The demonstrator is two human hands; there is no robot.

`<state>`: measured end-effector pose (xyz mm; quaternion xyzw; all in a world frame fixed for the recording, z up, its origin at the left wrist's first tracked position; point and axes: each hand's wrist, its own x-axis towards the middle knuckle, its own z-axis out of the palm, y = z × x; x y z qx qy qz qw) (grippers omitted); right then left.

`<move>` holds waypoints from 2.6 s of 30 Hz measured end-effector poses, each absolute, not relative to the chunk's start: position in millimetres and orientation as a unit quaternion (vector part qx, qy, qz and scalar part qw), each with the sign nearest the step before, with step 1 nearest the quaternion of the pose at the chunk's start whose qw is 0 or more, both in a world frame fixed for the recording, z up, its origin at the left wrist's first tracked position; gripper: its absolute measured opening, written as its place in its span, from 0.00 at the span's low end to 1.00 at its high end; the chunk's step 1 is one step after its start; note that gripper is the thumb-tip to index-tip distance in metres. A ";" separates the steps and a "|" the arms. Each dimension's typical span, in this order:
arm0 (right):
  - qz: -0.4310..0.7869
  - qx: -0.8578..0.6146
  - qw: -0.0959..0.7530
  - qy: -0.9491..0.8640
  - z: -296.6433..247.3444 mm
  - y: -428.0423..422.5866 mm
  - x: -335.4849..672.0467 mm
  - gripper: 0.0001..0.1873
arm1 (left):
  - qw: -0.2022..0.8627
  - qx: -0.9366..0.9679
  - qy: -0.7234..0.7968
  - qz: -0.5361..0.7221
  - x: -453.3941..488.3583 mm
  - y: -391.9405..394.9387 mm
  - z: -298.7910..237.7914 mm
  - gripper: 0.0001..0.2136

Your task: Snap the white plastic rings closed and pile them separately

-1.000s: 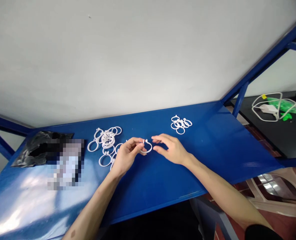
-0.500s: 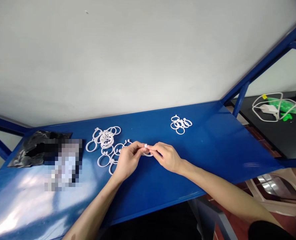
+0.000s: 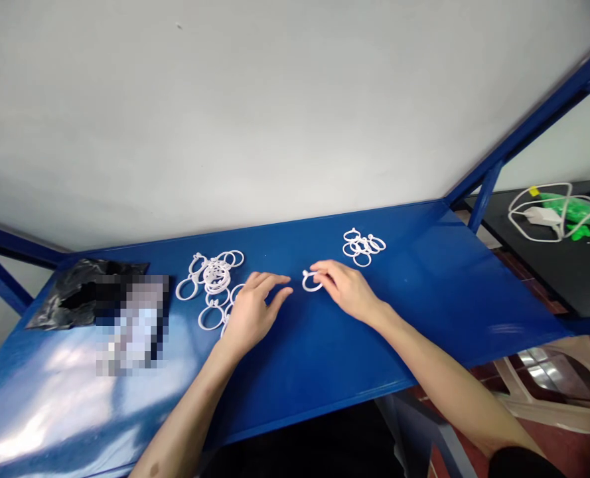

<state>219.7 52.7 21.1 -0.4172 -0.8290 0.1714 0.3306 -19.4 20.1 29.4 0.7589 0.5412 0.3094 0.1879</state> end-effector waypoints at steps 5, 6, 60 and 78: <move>0.022 -0.551 0.266 -0.790 32.9 74.1 272.5 0.11 | -0.033 0.758 0.631 0.162 -41.1 28.5 22.2 0.14; 0.003 -0.564 0.258 -0.784 34.5 75.8 282.1 0.12 | -0.041 0.757 0.638 0.135 -43.7 29.2 20.5 0.14; 0.244 -0.279 0.383 -0.846 9.5 27.0 199.0 0.11 | 0.185 0.765 0.493 0.370 -6.4 8.1 6.9 0.08; 0.057 -0.471 0.289 -0.831 20.4 57.7 231.0 0.12 | -0.016 0.810 0.569 0.143 -44.7 22.1 29.7 0.17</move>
